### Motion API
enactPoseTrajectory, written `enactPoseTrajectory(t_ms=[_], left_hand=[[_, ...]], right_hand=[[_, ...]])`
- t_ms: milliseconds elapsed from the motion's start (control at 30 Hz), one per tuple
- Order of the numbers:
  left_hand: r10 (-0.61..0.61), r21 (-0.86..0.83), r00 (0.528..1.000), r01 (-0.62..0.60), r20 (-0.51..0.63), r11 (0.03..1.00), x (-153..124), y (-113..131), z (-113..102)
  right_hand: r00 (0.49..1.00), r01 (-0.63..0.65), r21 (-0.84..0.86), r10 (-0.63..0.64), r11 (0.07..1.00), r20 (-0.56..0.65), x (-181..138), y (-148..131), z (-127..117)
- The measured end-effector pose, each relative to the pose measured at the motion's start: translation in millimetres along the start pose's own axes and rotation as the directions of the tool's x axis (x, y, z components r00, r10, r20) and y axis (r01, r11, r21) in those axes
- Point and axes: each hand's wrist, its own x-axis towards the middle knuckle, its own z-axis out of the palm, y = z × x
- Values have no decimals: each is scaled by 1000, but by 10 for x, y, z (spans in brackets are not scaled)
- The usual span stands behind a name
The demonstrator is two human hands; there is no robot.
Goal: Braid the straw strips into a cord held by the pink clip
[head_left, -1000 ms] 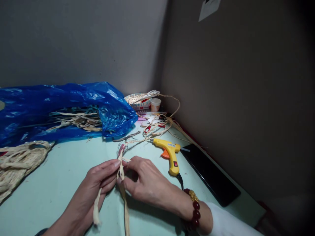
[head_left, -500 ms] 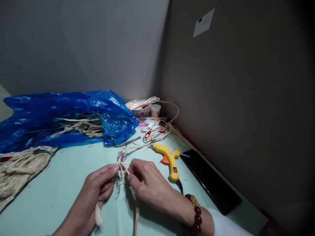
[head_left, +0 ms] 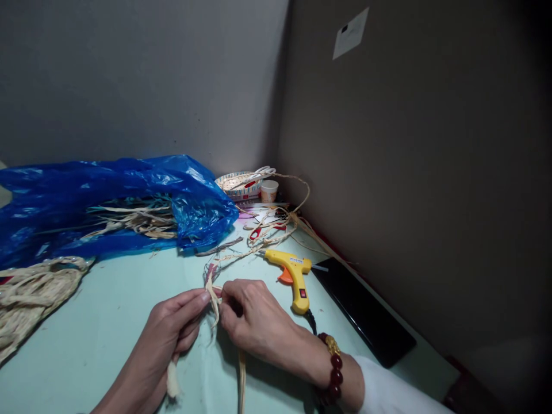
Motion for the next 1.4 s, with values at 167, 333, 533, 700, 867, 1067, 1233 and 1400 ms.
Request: enactPoseTrajectory(t_ms=[167, 333, 533, 700, 867, 1067, 1233, 1400], left_hand=[[-10, -20, 1000, 9, -13, 1000, 33, -32, -14], [9, -5, 998, -10, -66, 1000, 15, -34, -30], [29, 46, 992, -24, -120, 999, 23, -21, -18], [47, 78, 996, -41, -73, 996, 17, -23, 16], [90, 174, 994, -78, -58, 982, 43, -52, -15], [229, 351, 972, -197, -53, 916, -22, 0, 8], [255, 344, 966, -227, -40, 911, -67, 6, 59], [47, 242, 999, -47, 4, 969, 41, -39, 16]], right_hand=[[1000, -30, 32, 30, 999, -4, 2, -23, -1], [998, -66, 107, 66, 992, 7, -24, -71, -38], [986, -156, 348, 122, 925, 116, 23, -50, -154], [933, -334, 673, 132, 660, 334, 74, 14, -30], [936, -350, 751, 179, 560, 302, 98, 123, 179], [970, -226, 487, 240, 843, 34, 32, 0, 70], [987, -108, 118, 121, 987, -108, -18, -68, -10], [993, -76, 33, 79, 997, -90, -31, -14, 28]])
